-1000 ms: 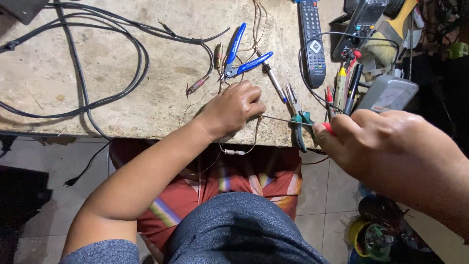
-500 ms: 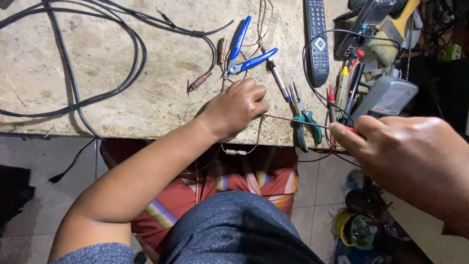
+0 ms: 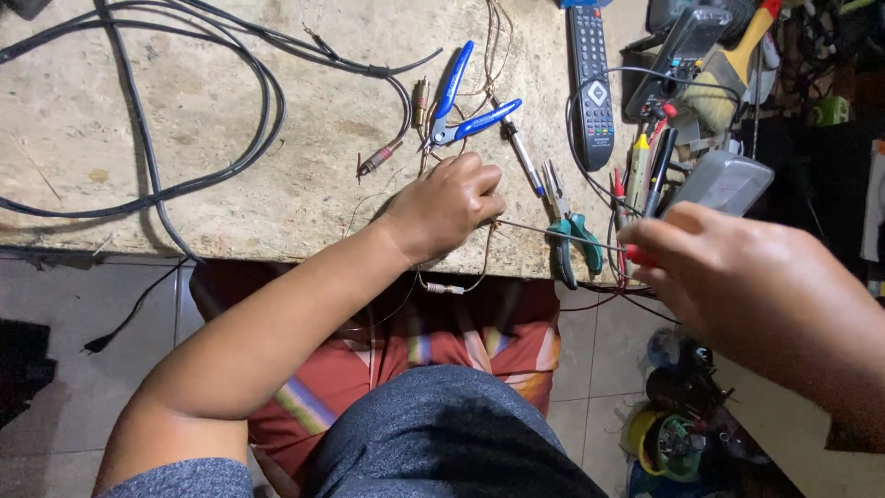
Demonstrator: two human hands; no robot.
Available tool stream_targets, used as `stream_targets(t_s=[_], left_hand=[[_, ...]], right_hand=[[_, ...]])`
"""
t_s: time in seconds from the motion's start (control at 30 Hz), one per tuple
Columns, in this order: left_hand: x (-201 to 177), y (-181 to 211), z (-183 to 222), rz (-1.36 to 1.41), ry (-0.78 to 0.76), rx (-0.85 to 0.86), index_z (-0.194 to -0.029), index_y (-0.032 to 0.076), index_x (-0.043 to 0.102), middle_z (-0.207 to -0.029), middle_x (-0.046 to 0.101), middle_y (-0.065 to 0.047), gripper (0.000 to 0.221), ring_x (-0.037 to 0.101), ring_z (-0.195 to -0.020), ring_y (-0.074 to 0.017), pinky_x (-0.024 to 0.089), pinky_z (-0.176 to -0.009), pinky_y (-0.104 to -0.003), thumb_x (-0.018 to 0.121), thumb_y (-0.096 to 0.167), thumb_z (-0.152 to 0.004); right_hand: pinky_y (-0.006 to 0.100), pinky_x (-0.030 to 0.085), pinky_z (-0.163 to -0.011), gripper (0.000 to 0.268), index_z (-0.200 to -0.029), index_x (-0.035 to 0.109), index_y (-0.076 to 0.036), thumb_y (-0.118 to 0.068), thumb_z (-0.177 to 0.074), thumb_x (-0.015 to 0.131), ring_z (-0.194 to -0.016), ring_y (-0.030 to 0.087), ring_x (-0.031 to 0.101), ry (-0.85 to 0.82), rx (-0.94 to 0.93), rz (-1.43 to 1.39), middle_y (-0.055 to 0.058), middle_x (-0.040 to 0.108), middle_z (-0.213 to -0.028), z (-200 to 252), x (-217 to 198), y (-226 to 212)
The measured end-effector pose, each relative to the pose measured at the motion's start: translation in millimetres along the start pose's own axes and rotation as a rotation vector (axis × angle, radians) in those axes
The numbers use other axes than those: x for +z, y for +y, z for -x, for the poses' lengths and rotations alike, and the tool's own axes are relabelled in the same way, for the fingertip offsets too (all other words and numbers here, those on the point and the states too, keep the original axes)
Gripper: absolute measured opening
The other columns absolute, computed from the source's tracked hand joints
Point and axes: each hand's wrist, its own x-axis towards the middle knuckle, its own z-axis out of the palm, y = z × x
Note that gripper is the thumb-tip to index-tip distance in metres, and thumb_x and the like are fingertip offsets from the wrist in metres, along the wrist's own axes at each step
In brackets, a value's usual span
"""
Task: Repairing electrical connections by soldering wires and testing them with a multimeter on a workbench.
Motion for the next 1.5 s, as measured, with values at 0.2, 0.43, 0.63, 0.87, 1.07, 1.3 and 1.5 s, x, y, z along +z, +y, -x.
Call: stream_targets(t_s=[0.2,0.43,0.63,0.87,1.07,1.3,1.5], left_hand=[[-2.0,1.8,-2.0,0.096,-0.099,-0.088,-0.094,0.006,0.068,-0.094,0.055,-0.005,0.011,0.05,-0.093,-0.0271,0.056,-0.059,-0.039,0.061,-0.002,-0.097],[-7.3,4.7,-2.8,0.101,-0.148,-0.117,-0.098,0.006,0.066,-0.099,0.055,-0.007,0.009,0.053,-0.103,-0.0313,0.063,-0.066,-0.041,0.067,-0.001,-0.093],[-4.2,3.6,-2.2,0.114,-0.111,-0.104,-0.093,0.005,0.064,-0.097,0.054,-0.008,0.011,0.052,-0.097,-0.0313,0.059,-0.062,-0.042,0.06,-0.006,-0.094],[1.1,-9.1,0.7,0.123,0.063,-0.041,-0.098,0.009,0.072,-0.09,0.061,-0.006,0.018,0.055,-0.09,-0.0267,0.05,-0.062,-0.036,0.067,-0.006,-0.089],[-44.3,4.1,0.7,0.49,0.312,-0.265,-0.107,0.007,0.075,-0.101,0.077,-0.01,0.02,0.074,-0.095,-0.0269,0.06,-0.091,-0.037,0.072,-0.003,-0.09],[-86.4,55.7,6.9,0.674,0.523,-0.566,-0.101,0.012,0.078,-0.094,0.079,-0.005,0.013,0.077,-0.089,-0.019,0.06,-0.083,-0.031,0.078,0.005,-0.091],[-77.3,103.7,9.2,0.86,0.679,-0.701,-0.105,0.002,0.078,-0.094,0.076,-0.012,0.017,0.076,-0.089,-0.0191,0.064,-0.083,-0.033,0.076,-0.004,-0.089]], right_hand=[[0.03,0.04,-0.05,0.013,-0.095,0.063,-0.011,-0.008,-0.107,0.06,-0.065,0.018,0.051,0.491,-0.5,0.646,0.004,0.052,-0.082,17.5,5.8,-12.9],[0.029,0.043,-0.051,0.022,-0.12,0.069,-0.008,-0.016,-0.102,0.063,-0.067,0.017,0.056,0.485,-0.499,0.671,0.004,0.06,-0.087,16.9,12.6,-14.6],[0.029,0.055,-0.054,0.046,-0.137,0.061,-0.012,-0.02,-0.092,0.064,-0.07,0.015,0.062,0.258,-0.346,0.538,-0.002,0.058,-0.085,16.3,23.7,-5.2],[0.035,0.055,-0.049,0.022,-0.116,0.066,-0.039,-0.042,-0.095,0.063,-0.082,0.015,0.072,0.234,0.09,0.077,-0.011,0.069,-0.093,23.8,8.2,6.0],[0.041,0.053,-0.074,0.025,-0.121,0.075,-0.015,-0.018,-0.096,0.077,-0.091,0.029,0.071,0.773,0.182,-0.581,0.01,0.075,-0.105,-32.1,121.1,12.9],[0.04,0.055,-0.084,0.022,-0.114,0.078,-0.01,-0.017,-0.093,0.081,-0.093,0.031,0.071,1.221,-0.016,-1.071,0.011,0.076,-0.106,-92.6,127.2,-65.4],[0.038,0.06,-0.081,0.018,-0.102,0.081,-0.004,-0.001,-0.084,0.083,-0.085,0.027,0.077,1.092,-0.323,-1.627,0.014,0.08,-0.09,-110.5,123.6,-100.0]])
